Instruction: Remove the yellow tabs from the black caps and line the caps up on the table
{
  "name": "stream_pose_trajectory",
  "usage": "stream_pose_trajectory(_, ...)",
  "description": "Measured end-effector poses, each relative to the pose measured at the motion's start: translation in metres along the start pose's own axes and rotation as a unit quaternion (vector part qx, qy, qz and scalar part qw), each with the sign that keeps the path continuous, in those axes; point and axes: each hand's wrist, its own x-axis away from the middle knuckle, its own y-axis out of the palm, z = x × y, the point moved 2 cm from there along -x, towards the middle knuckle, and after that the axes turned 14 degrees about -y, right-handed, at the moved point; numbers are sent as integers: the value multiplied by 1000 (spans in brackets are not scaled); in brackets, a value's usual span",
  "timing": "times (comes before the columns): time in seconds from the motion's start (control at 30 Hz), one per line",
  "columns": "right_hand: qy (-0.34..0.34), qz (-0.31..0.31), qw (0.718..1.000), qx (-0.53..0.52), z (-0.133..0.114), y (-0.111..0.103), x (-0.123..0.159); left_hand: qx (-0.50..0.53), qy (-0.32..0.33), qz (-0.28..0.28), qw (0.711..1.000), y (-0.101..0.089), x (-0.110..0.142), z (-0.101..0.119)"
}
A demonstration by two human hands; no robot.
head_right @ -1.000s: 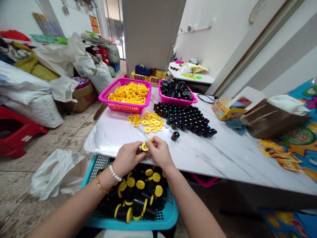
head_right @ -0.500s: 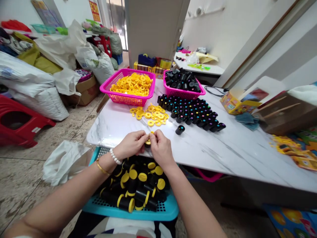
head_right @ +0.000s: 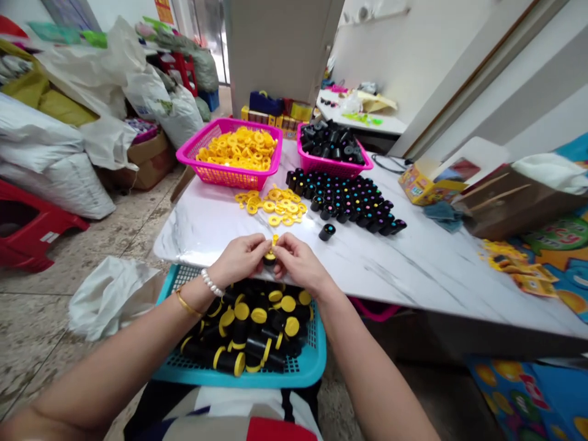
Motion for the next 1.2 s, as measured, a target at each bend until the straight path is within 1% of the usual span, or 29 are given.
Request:
stream_pose_trajectory(0.07, -8, 28, 1000, 4, 3, 2, -1, -16, 14, 48, 999, 1, -1, 2)
stream_pose_trajectory(0.13, -13, 40, 999, 6, 6, 4, -1, -31, 18, 73, 997, 2, 0, 2)
stream_pose_trajectory(0.17, -14, 40, 999, 4, 7, 6, -1, -34, 17, 70, 997, 1, 1, 2)
stream_pose_trajectory(0.23, -20, 40, 999, -9, 8, 7, 1, -28, 21, 45, 998, -1, 7, -1)
stream_pose_trajectory(0.3, -40, 46, 998, -24, 8, 7, 3, -17, 51, 27, 998, -3, 15, -5)
stream_pose_trajectory(0.33, -52, 49, 997, -28, 8, 6, 4, -19, 76, 33, 996, -4, 18, -7)
stream_pose_trajectory(0.4, -63, 45, 996, -42, 8, 4, 3, -40, 119, 76, 989, -4, 24, -11)
stream_pose_trajectory(0.47, -39, 44, 996, -73, 9, 1, -1, -59, 135, 123, 981, -2, 27, -13)
stream_pose_trajectory(0.5, -17, 43, 995, -89, 10, -2, -4, -62, 137, 136, 979, 0, 27, -14)
stream_pose_trajectory(0.57, 24, 34, 994, -102, 9, -8, -11, -70, 140, 142, 977, 3, 27, -14)
stream_pose_trajectory(0.63, 55, 8, 994, -95, 7, -14, -16, -97, 146, 146, 974, 7, 27, -14)
stream_pose_trajectory(0.73, 77, -54, 994, -54, -1, -16, -16, -162, 136, 160, 964, 13, 30, -12)
stream_pose_trajectory(0.83, 40, -95, 993, 60, -11, -12, -13, -224, 116, 163, 954, 20, 31, -9)
stream_pose_trajectory(0.9, 4, -89, 990, 111, -14, -8, -10, -245, 106, 164, 949, 23, 31, -6)
stream_pose_trajectory(0.97, -33, -64, 988, 133, -15, -2, -2, -249, 102, 163, 949, 21, 31, -5)
stream_pose_trajectory(1.03, -71, -22, 984, 160, -12, 4, 11, -241, 116, 139, 954, 14, 33, -5)
stream_pose_trajectory(1.07, -83, 7, 982, 171, -10, 7, 18, -234, 137, 105, 957, 9, 35, -6)
stream_pose_trajectory(1.1, -89, 34, 980, 175, -6, 10, 27, -225, 165, 55, 959, 4, 38, -7)
stream_pose_trajectory(1.13, -87, 47, 981, 169, -1, 14, 35, -214, 193, -5, 958, -1, 41, -10)
stream_pose_trajectory(1.17, -84, 46, 983, 154, 4, 18, 43, -203, 215, -61, 953, -6, 43, -12)
stream_pose_trajectory(1.2, -89, 45, 986, 137, 9, 22, 50, -192, 229, -102, 949, -12, 44, -14)
